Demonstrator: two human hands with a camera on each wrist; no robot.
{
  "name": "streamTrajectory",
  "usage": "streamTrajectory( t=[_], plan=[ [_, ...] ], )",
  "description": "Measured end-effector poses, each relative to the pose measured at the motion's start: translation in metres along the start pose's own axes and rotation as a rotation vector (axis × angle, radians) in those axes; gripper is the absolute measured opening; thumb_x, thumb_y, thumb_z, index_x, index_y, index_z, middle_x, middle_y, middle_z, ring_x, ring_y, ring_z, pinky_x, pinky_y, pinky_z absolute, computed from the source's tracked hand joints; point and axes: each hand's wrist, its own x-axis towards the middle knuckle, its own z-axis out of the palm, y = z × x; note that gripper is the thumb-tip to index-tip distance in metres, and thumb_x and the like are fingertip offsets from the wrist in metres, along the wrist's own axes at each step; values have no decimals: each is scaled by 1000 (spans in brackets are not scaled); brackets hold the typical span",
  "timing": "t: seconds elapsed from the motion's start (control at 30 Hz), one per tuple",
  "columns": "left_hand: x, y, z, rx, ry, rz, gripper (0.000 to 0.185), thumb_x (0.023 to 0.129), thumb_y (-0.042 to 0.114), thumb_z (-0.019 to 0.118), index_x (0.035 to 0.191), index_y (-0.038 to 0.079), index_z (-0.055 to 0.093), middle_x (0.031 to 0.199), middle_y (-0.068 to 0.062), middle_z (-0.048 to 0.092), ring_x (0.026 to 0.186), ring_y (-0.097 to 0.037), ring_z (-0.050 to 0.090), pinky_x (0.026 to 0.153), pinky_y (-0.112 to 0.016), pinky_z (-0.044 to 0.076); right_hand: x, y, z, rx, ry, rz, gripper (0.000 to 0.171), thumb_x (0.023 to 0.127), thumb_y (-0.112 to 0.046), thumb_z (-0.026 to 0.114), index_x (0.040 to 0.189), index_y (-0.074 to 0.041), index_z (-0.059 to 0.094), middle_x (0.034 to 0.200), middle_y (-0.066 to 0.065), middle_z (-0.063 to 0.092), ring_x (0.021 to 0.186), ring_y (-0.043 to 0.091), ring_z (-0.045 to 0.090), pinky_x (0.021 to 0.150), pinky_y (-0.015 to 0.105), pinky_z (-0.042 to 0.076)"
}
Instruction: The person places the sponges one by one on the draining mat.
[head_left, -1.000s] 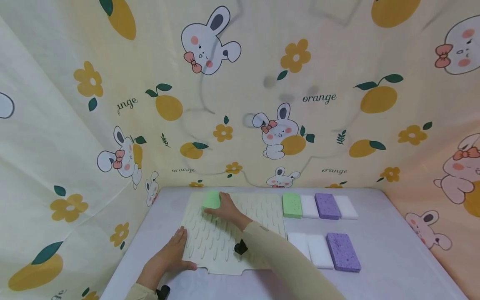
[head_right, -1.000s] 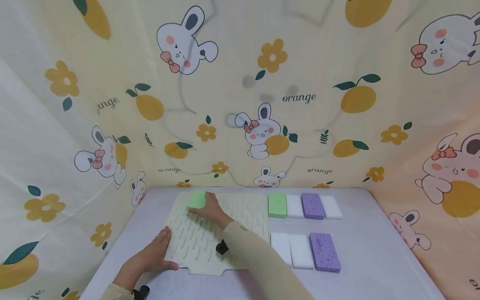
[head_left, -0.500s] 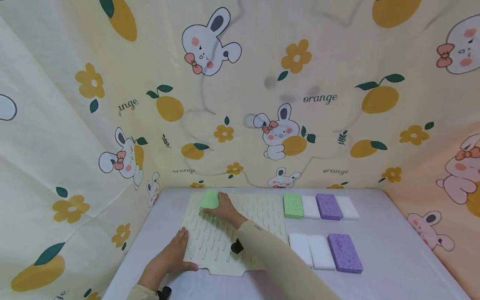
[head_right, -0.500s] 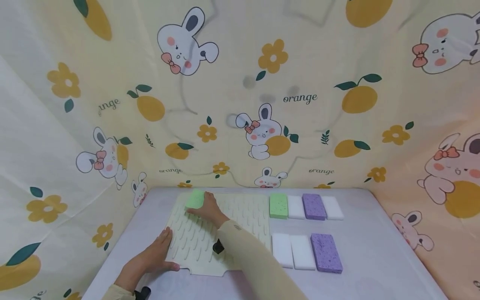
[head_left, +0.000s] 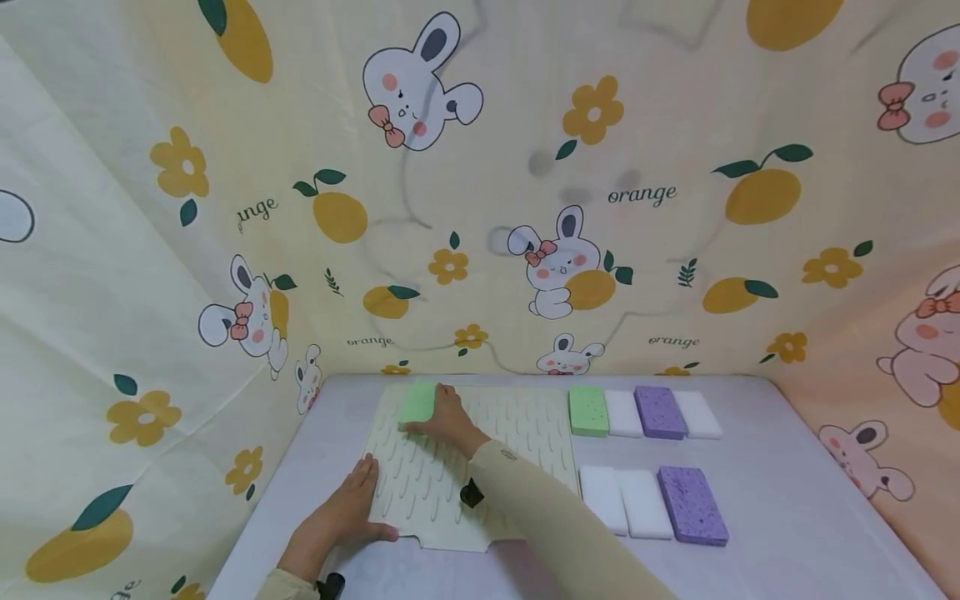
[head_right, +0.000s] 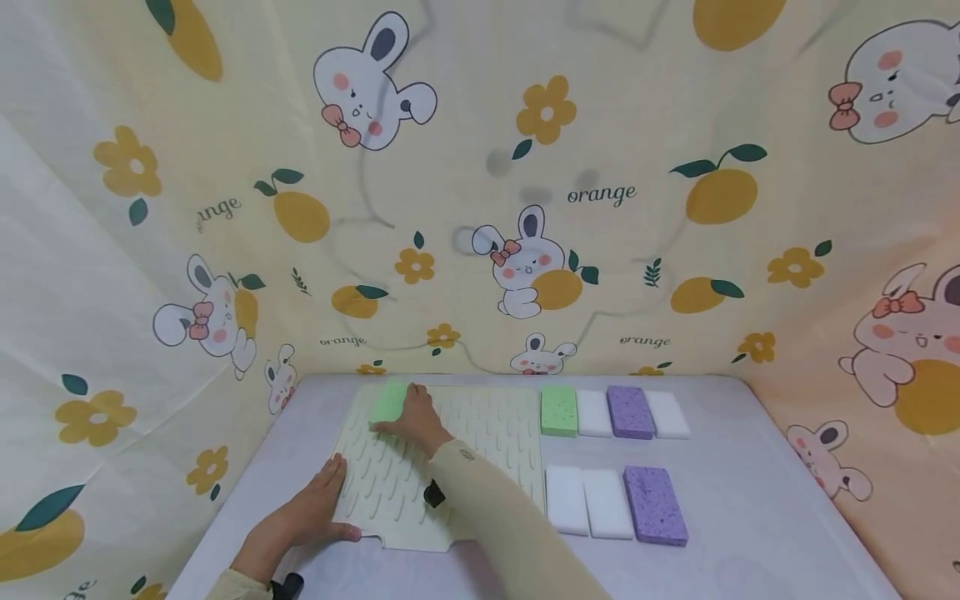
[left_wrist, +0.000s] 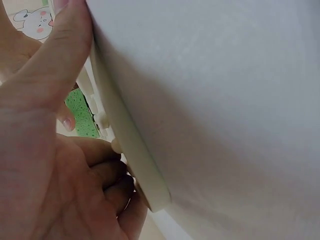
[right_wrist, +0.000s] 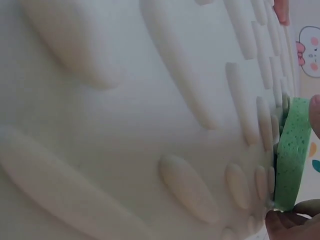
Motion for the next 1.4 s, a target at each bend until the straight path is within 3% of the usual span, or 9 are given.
streamTrajectory(
  t=[0.17, 0.53, 1.03, 1.4],
  plan=[
    [1, 2, 0, 0, 7, 8, 133, 72, 51, 97, 160, -19, 25, 170, -39, 19, 160, -53, 20, 130, -61, 27, -5, 1, -4, -11, 12, -25, 120, 87, -56, 87, 168, 3, 22, 170, 25, 30, 154, 38, 39, 124, 49, 43],
    [-1, 4, 4, -14, -9, -6, 134, 71, 50, 98, 160, -19, 24, 171, -39, 18, 160, -53, 19, 130, -62, 26, -22, 2, -6, 70, 54, -52, 116, 95, -54, 80, 169, 6, 13, 173, 29, 23, 159, 42, 29, 127, 53, 39],
    [1, 2, 8, -16, 0, 4, 135, 72, 51, 98, 160, -19, 24, 171, -39, 17, 160, -54, 18, 130, -63, 26, -42, 19, -40, 202, 94, -66, 109, 98, -52, 77, 171, -1, 14, 175, 27, 18, 162, 43, 22, 128, 59, 34],
    [1, -2, 6, -14, 8, 1, 137, 70, 53, 97, 161, -19, 23, 171, -39, 16, 160, -54, 17, 131, -63, 23, -56, 36, -65, 154, 107, -82, 108, 98, -52, 77, 171, -1, 16, 175, 27, 21, 162, 43, 21, 129, 59, 32]
  ],
)
